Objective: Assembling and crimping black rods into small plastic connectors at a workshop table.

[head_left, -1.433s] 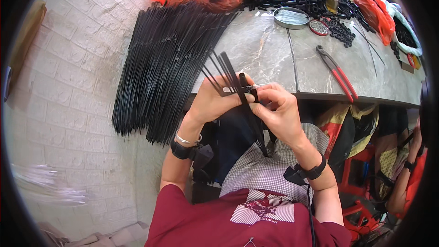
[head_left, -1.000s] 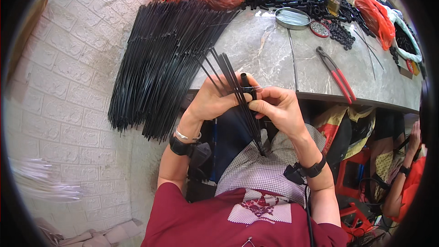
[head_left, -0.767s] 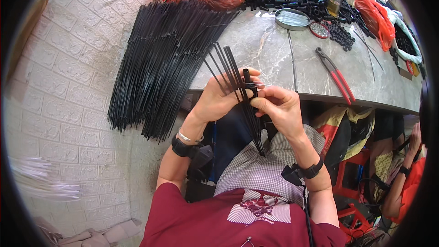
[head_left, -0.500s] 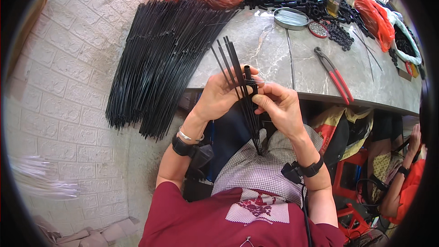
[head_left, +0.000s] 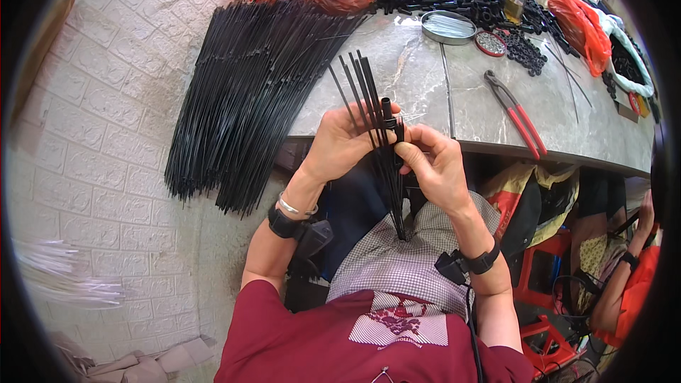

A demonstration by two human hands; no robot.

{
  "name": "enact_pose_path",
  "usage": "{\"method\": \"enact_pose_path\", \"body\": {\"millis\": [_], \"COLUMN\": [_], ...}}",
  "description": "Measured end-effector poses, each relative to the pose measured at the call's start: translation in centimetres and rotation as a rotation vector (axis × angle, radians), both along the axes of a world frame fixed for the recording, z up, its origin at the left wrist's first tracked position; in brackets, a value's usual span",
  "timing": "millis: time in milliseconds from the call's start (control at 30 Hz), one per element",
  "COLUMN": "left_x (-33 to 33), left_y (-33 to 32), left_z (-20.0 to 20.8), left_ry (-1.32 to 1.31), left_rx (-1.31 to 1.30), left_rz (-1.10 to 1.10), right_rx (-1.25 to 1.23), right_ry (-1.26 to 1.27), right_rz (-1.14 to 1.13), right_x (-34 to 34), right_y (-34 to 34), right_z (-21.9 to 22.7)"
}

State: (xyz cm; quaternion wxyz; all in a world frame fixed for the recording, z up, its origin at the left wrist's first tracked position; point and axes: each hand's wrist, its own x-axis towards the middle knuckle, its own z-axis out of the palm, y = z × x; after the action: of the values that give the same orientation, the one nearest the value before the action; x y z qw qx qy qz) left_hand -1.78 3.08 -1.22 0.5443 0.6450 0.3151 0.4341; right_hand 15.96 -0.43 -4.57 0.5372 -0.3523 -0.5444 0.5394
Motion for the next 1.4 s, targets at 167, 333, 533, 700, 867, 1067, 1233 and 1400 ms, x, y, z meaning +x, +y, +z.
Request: {"method": "enact_pose_path", "body": {"millis": [167,333,533,700,867,1067,1233,1400], "left_x": [0.4,0.3,0.0,0.5,0.6,0.2,-0.1,0.4], "left_y": [-0.1,-0.1,0.2,0.4,0.2,0.4,0.2,-0.3], "left_z": [0.4,0.5,0.6,0.2,0.6,0.9,1.2,0.9], "left_ry": [0.019,0.018,0.009,-0.015,0.014,0.057,0.065,0.064], "left_rx": [-0.004,-0.039,-0.028,-0.06,-0.037,-0.037,-0.028,0.015], "left_rz": [0.034,0.015,-0.057,-0.032,0.007,-0.021,-0.071,-0.038], "right_rx": [0.0,0.022,-0.069,-0.003,0.038,-0.073,-0.062,0.011], "right_ry": [-0.031,0.007,0.038,0.011,-0.002,0.008,0.03,-0.034], "right_rz": [0.016,-0.001,0.008,-0.026,-0.044,-0.026,-0.028,-0.151], "right_x": [0.3,0.3,0.2,0.3,0.4,0.4,-0.3,-0.4], "right_y": [-0.3,-0.2,0.0,0.1,0.0,0.0,-0.3,-0.9], "right_z": [0.3,0.1,-0.1,-0.1,-0.1,-0.1,-0.3,-0.4]}}
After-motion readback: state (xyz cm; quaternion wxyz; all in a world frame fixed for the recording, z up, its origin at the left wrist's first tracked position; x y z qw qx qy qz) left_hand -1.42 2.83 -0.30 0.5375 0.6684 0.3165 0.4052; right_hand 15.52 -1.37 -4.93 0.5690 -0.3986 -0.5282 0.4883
